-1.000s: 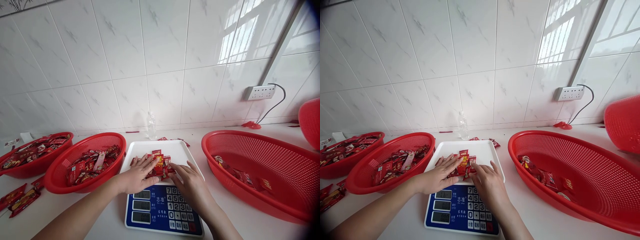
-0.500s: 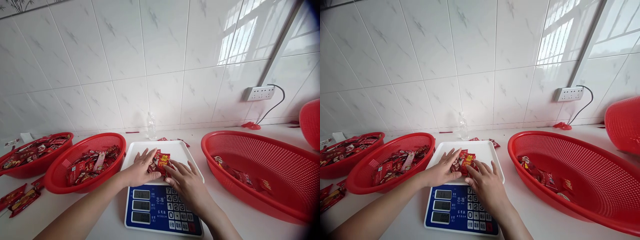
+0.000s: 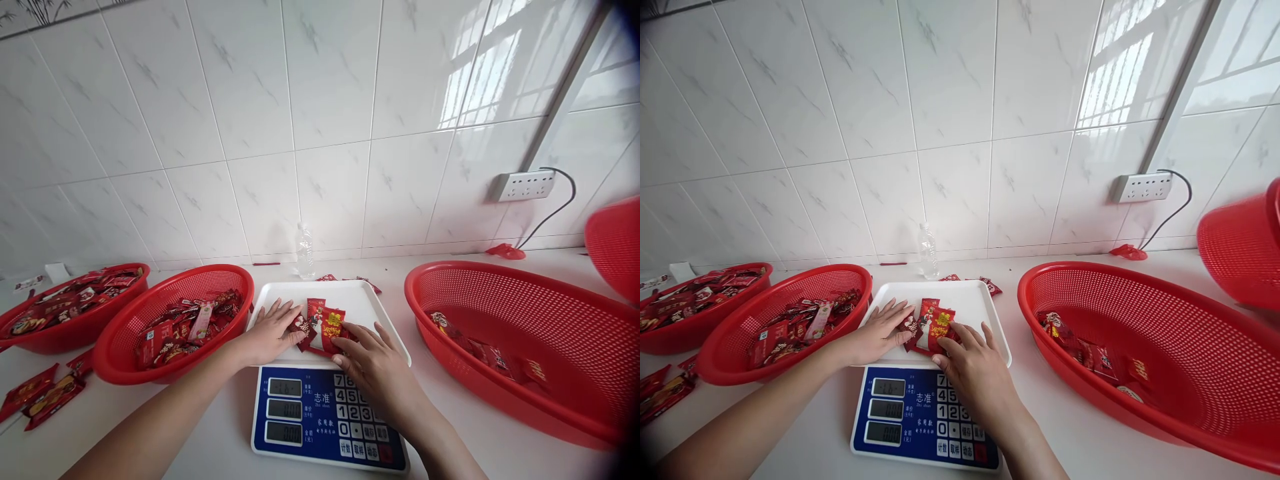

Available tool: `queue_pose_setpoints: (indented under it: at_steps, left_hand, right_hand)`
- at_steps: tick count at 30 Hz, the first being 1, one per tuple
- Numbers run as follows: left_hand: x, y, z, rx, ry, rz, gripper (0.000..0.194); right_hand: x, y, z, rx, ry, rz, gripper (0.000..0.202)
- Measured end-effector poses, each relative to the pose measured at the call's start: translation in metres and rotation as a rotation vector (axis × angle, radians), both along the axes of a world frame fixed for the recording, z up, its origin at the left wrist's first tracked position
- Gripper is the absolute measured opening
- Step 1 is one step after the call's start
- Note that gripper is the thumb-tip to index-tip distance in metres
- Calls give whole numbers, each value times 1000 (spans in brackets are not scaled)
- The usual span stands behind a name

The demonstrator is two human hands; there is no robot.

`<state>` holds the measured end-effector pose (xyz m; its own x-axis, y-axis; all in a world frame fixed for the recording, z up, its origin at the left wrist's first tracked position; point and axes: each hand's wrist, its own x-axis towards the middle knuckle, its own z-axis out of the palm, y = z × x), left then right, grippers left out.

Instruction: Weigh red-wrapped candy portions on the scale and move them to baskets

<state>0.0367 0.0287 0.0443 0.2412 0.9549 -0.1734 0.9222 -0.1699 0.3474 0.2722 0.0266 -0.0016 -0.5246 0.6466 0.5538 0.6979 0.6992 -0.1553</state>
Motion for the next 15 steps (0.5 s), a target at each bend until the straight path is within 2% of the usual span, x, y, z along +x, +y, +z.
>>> queue_pose_setpoints:
  at_steps: [7, 11, 15]
  left_hand:
    - [3, 3, 8, -37, -61, 56, 77]
    - [10, 6, 5, -22, -109, -11, 79]
    - [19, 9, 0, -8, -77, -76, 83]
  right_hand:
    - [1, -1, 6, -49, 35, 58, 19]
    - [1, -2, 3, -49, 25, 100, 23]
    - [2, -1, 0, -32, 44, 84, 33]
